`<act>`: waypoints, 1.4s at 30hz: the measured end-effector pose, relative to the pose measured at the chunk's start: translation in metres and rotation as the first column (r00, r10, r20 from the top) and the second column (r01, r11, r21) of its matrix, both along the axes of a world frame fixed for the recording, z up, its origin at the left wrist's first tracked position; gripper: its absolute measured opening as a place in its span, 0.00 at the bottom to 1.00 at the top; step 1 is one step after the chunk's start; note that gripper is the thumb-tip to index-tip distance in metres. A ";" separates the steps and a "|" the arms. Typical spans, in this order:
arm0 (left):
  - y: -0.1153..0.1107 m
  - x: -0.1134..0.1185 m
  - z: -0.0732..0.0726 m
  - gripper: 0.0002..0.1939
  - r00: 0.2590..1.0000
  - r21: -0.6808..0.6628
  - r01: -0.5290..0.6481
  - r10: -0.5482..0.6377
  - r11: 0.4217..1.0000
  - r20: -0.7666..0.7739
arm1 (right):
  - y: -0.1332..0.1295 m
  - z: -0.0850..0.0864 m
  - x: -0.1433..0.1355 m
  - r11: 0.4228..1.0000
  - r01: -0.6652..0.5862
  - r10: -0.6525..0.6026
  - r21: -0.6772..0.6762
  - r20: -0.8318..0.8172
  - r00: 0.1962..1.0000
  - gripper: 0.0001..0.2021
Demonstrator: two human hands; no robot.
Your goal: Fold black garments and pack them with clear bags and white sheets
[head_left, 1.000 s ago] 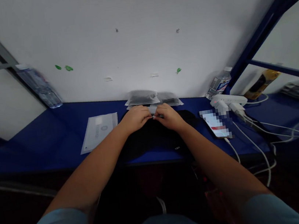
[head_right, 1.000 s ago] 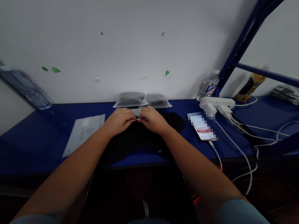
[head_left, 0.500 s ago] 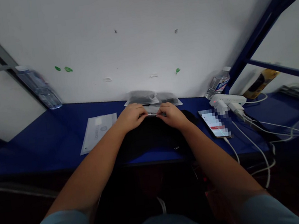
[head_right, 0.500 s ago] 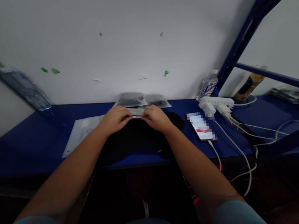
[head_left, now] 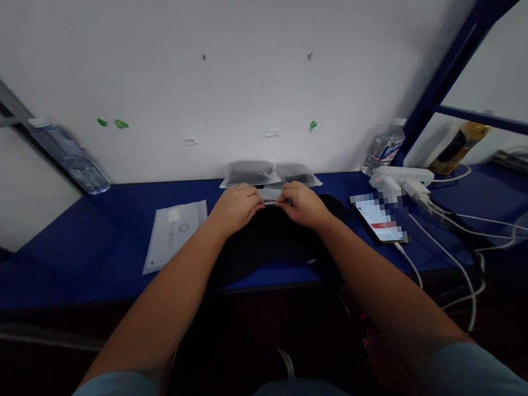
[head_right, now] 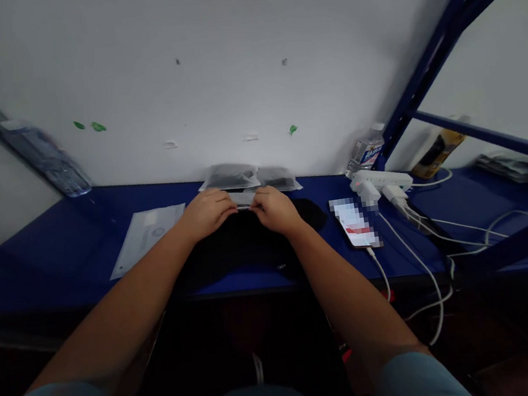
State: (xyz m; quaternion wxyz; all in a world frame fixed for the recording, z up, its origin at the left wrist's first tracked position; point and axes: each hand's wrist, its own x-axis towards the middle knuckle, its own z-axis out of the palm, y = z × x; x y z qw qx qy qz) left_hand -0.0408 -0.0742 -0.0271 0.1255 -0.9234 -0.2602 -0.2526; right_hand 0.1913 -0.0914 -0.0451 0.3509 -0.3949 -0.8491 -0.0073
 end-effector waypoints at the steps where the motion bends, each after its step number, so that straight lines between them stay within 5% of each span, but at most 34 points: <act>1: 0.000 -0.001 0.001 0.13 1.000 -0.002 0.008 -0.008 1.000 0.000 | 0.000 0.000 0.001 1.000 0.001 -0.001 -0.002 -0.006 1.000 0.09; 25: 0.000 -0.030 0.022 0.11 1.000 -0.041 -0.020 0.020 0.999 -0.013 | -0.001 0.011 0.022 0.992 0.109 -0.114 -0.068 -0.076 0.991 0.06; 34: -0.007 -0.006 0.014 0.10 0.998 0.012 -0.032 0.031 0.999 0.046 | -0.013 0.013 -0.018 0.981 0.154 -0.171 0.115 0.158 0.973 0.09; 42: -0.006 0.003 0.004 0.04 0.989 -0.075 -0.021 0.031 0.997 0.148 | -0.009 0.008 -0.025 0.992 0.077 -0.085 0.098 0.084 0.993 0.09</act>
